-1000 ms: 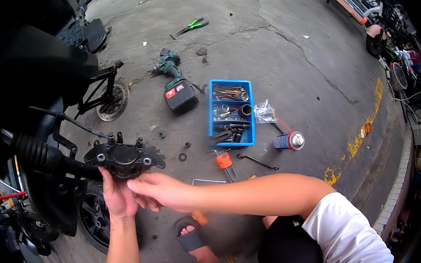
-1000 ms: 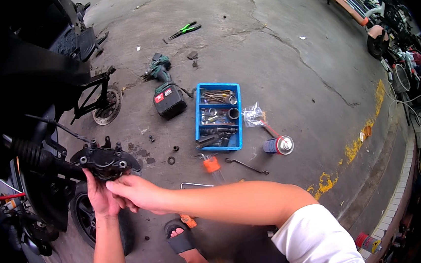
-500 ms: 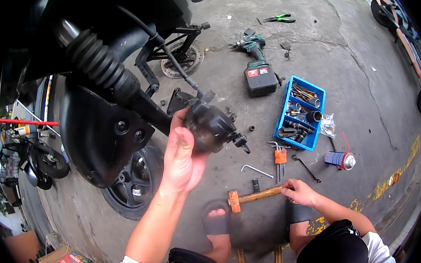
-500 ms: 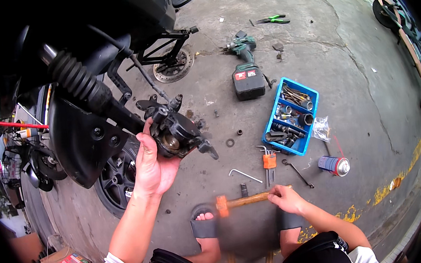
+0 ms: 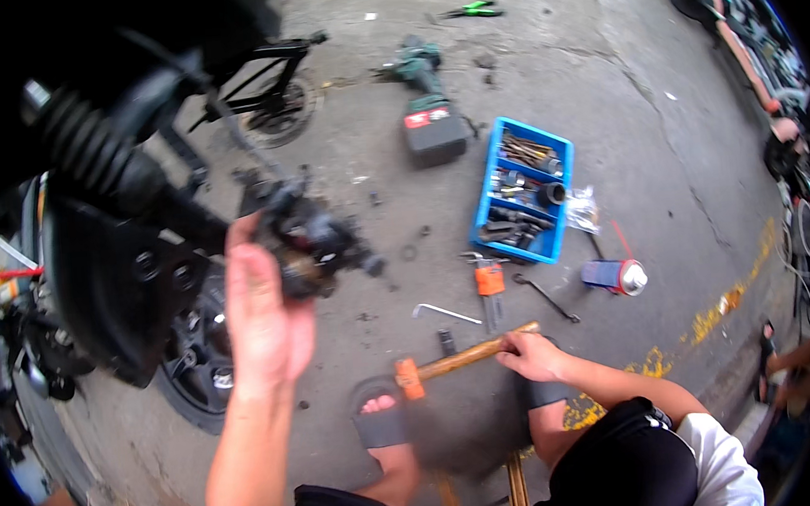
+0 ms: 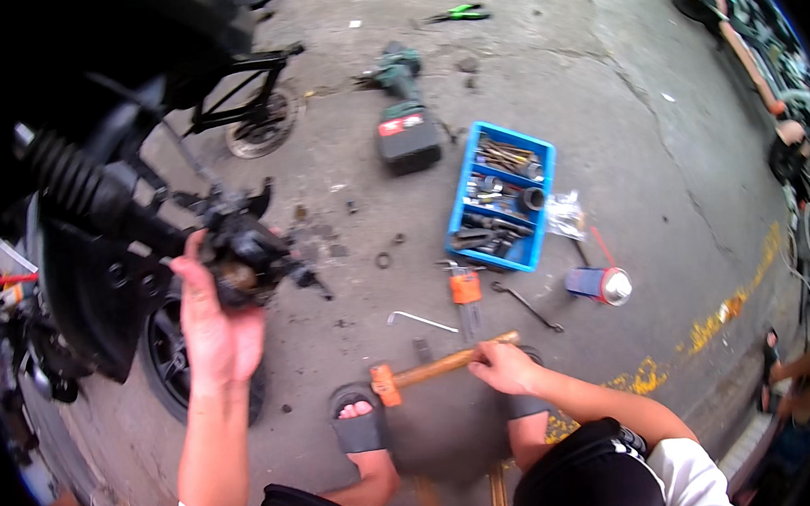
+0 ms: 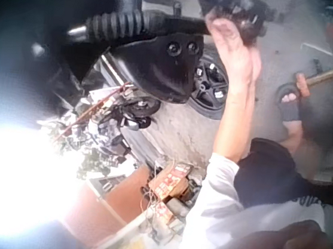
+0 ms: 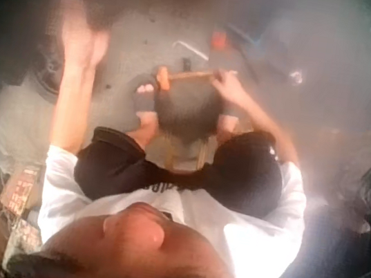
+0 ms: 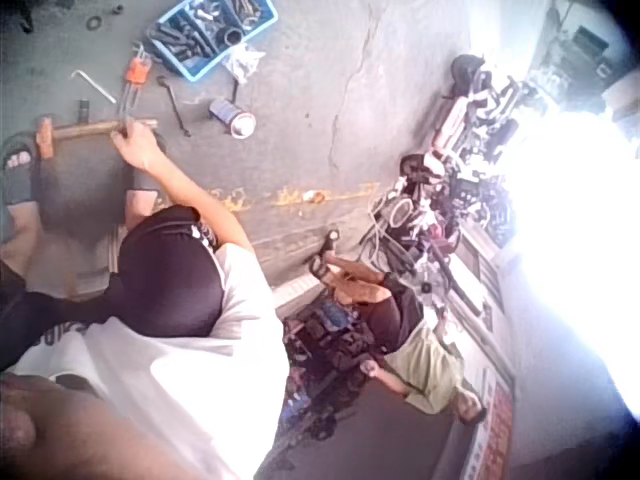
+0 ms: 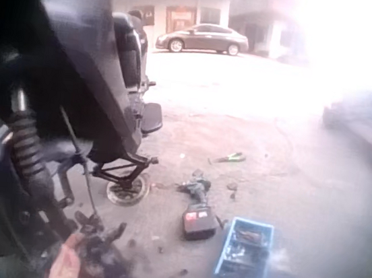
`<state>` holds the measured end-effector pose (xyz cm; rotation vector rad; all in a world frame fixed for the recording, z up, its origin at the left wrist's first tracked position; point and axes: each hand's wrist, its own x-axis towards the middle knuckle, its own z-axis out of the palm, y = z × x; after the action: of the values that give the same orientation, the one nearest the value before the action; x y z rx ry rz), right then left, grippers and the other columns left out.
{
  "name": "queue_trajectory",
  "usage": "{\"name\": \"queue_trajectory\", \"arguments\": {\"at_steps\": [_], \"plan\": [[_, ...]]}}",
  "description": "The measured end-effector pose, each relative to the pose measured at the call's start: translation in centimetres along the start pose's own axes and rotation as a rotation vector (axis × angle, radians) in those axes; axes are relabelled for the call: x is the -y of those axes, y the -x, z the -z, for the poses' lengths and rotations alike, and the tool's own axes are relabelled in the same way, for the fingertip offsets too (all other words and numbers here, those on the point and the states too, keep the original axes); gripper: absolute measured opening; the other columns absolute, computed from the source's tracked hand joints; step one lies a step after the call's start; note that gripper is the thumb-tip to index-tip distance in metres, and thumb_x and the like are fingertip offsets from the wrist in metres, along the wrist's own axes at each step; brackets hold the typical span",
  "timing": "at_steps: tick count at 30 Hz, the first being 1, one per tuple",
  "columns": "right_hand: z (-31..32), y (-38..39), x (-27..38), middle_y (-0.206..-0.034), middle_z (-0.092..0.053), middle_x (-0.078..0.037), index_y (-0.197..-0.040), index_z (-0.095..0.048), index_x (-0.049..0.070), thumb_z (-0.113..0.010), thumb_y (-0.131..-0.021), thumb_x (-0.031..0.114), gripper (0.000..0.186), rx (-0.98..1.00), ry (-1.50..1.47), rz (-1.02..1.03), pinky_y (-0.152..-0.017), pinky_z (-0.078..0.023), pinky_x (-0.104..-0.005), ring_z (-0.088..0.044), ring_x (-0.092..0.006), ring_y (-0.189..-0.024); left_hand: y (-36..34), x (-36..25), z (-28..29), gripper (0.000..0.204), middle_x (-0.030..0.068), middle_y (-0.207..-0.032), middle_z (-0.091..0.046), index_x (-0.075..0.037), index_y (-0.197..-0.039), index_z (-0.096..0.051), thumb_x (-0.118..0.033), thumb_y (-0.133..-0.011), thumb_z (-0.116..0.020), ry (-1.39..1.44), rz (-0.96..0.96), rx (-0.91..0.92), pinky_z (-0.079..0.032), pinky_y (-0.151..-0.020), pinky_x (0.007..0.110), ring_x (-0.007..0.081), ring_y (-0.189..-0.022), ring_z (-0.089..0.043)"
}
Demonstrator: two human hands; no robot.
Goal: The person removes a motorcycle brake caliper, cleans it with a spray can, and uses an Allen key to adjust internal components. A second person assists by using pliers to remove a pin. The person then reassembles the caliper and prepares to reinstall it.
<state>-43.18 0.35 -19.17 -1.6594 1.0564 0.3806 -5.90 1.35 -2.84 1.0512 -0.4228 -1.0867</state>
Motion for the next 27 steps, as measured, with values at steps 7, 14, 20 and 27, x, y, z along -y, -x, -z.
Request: {"name": "queue_trajectory", "arguments": {"at_steps": [7, 14, 20, 27], "plan": [[-0.7, 0.6, -1.4, -0.098, -0.072, -0.021, -0.104, -0.066, 0.002, -0.061, -0.094, 0.03, 0.03, -0.001, -0.048, -0.055, -0.087, -0.054, -0.0465, -0.069, -0.0388, -0.098, -0.3, -0.1, 1.3, 0.071, 0.0127, -0.139, -0.054, -0.012, -0.144, -0.037, -0.062, -0.096, -0.053, 0.008, 0.008, -0.023, -0.041, -0.112, 0.053, 0.0338, -0.129, -0.056], [-2.0, 0.0, -2.5, -0.105, -0.072, -0.022, -0.111, -0.071, 0.002, -0.06, -0.094, 0.031, 0.035, 0.002, 0.025, -0.034, -0.089, -0.055, -0.0467, -0.07, -0.0365, -0.1, -1.1, 0.4, 3.5, 0.073, 0.0121, -0.148, -0.048, -0.017, -0.154, -0.036, -0.061, -0.098, -0.052, 0.014, 0.028, -0.116, -0.044, -0.108, 0.046, 0.0329, -0.131, -0.054], [-3.5, -0.6, -4.4, -0.091, -0.071, -0.02, -0.098, -0.065, 0.003, -0.062, -0.09, 0.031, 0.029, -0.128, -0.118, 0.038, -0.078, -0.055, -0.0476, -0.069, -0.0378, -0.087, -1.2, 2.1, 3.9, 0.066, 0.0103, -0.145, -0.049, -0.015, -0.155, -0.033, -0.053, -0.104, -0.05, 0.009, -0.012, -0.158, -0.045, -0.105, 0.045, 0.0296, -0.128, -0.055], [-3.7, -0.6, -5.0, -0.094, -0.071, -0.018, -0.103, -0.066, 0.005, -0.061, -0.095, 0.036, 0.033, -0.078, -0.091, 0.048, -0.081, -0.053, -0.0458, -0.069, -0.0344, -0.09, -1.4, 1.8, 1.7, 0.048, 0.0007, -0.125, -0.054, -0.015, -0.135, -0.047, -0.051, -0.104, -0.053, -0.049, -0.037, -0.024, -0.048, -0.093, 0.036, 0.0164, -0.11, -0.055]]}}
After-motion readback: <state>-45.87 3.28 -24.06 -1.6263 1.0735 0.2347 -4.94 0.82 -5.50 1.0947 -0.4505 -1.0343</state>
